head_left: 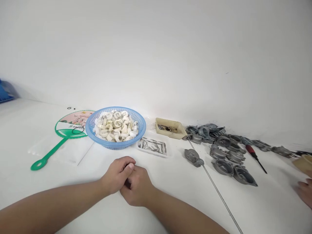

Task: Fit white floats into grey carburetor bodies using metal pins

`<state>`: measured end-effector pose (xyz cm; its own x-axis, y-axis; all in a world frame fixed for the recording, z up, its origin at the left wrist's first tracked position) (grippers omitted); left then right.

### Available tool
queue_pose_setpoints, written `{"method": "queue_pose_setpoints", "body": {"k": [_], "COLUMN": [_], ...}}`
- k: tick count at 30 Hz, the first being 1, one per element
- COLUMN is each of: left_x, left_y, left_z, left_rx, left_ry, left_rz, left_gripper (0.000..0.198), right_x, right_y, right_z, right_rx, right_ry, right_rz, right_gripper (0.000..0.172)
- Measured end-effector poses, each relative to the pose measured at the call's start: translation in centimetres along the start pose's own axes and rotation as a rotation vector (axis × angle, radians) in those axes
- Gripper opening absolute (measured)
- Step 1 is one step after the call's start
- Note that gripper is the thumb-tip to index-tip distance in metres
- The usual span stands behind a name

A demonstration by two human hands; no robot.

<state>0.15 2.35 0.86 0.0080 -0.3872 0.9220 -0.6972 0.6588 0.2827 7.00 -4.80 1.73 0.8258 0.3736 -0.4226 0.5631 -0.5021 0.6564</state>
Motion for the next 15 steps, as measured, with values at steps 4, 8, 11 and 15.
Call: {"method": "queue_pose_setpoints", "body": {"k": [4, 8, 11, 15], "left_x": [-0.1, 0.1, 0.4, 0.7], "left_y": [0.0, 0.2, 0.2, 0.0], "left_z": [-0.1, -0.3, -0.3, -0.2], "left_rx": [-0.019, -0.027, -0.011, -0.027], "left_ry": [0.02, 0.027, 0.056, 0.108], "left_rz": [0.053, 0.105, 0.042, 0.072], "left_gripper": [0.032, 0.025, 0.013, 0.011], "right_x": [-0.2, 0.3, 0.8, 0.9], "right_y": [0.5, 0.9, 1.0, 0.7], "right_z": [-0.2, -0.1, 0.1, 0.1], "right_rx": [0.018, 0.039, 0.055, 0.022], "right_ry": [-0.068, -0.205, -0.265, -0.23], "right_rz": [-0.057, -0.141, -0.178, -0.198], "right_gripper": [0.016, 0.024, 0.049, 0.049]}}
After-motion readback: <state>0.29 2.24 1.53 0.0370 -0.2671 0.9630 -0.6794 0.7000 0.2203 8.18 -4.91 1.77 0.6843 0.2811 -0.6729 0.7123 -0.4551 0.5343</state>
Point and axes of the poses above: each hand's wrist, its own z-axis away from the middle knuckle, its own y-axis out of the back of the hand, x = y × z, the point moved 4 cm from there along -z, towards the middle knuckle, and after that the axes turned 7 degrees about x, right-handed, at the moved point
